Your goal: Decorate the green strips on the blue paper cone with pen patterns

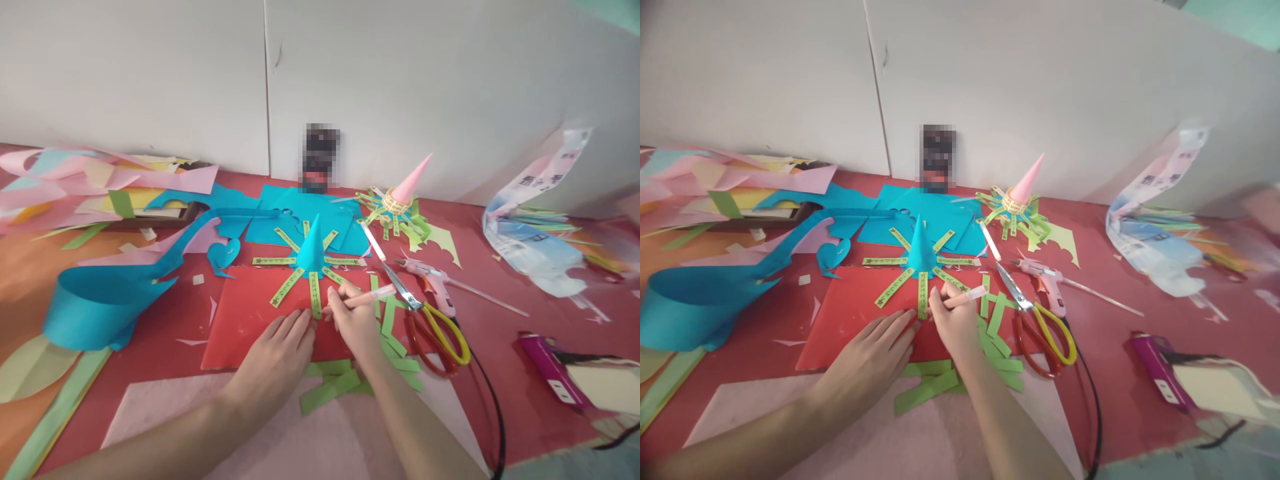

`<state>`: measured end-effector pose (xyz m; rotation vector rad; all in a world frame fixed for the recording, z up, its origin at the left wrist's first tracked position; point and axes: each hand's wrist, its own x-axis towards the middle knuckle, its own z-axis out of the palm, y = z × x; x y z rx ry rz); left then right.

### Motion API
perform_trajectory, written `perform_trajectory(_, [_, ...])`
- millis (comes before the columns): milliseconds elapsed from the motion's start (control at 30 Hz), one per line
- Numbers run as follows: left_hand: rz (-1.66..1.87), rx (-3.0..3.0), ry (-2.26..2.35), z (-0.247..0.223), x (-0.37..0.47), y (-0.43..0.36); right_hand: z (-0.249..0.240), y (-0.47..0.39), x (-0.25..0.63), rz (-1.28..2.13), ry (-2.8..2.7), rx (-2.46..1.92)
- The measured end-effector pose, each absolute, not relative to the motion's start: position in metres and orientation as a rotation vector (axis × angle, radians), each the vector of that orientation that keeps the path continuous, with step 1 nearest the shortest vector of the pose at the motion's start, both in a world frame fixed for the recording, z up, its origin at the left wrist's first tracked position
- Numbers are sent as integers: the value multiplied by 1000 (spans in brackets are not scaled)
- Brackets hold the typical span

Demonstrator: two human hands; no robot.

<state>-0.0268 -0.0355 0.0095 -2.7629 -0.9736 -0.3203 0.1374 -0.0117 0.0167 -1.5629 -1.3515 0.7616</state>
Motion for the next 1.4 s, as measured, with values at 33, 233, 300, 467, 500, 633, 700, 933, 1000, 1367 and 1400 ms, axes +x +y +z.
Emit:
perform_trajectory(33, [-323, -2762, -972, 10, -27, -35, 17, -12, 137, 761, -1351, -1563])
perform_trajectory(233, [-383, -2765, -969, 11, -27, -36, 18, -13, 136, 762, -1387, -1554])
perform_trajectory(300, [-415, -2795, -992, 13, -26, -35, 18, -13, 136, 758, -1389, -1554])
perform_trajectory(467, [-619, -2878, -1230, 18, -27, -28, 18, -11, 137, 775, -1334, -1549])
perform_trajectory(500, [-679, -2871, -1286, 18, -28, -25, 18, -11, 138, 779, -1323, -1547])
perform_trajectory(633, [-764, -2835, -1366, 17, -33, -13, 19, -11, 139, 788, -1293, -1533])
perform_trajectory(700, [-749, -2832, -1328, 16, -34, -10, 19, -11, 138, 815, -1277, -1519])
perform_trajectory(933, [-693, -2876, -1308, 13, -36, -10, 20, -13, 137, 859, -1297, -1507])
perform_trajectory(1000, [-682, -2890, -1314, 12, -36, -10, 19, -14, 137, 850, -1340, -1506])
perform_trajectory(1367, [-608, -2888, -1344, 9, -37, -13, 23, -13, 134, 746, -1448, -1551])
perform_trajectory(1400, [-600, -2888, -1341, 10, -36, -13, 23, -13, 134, 727, -1449, -1561])
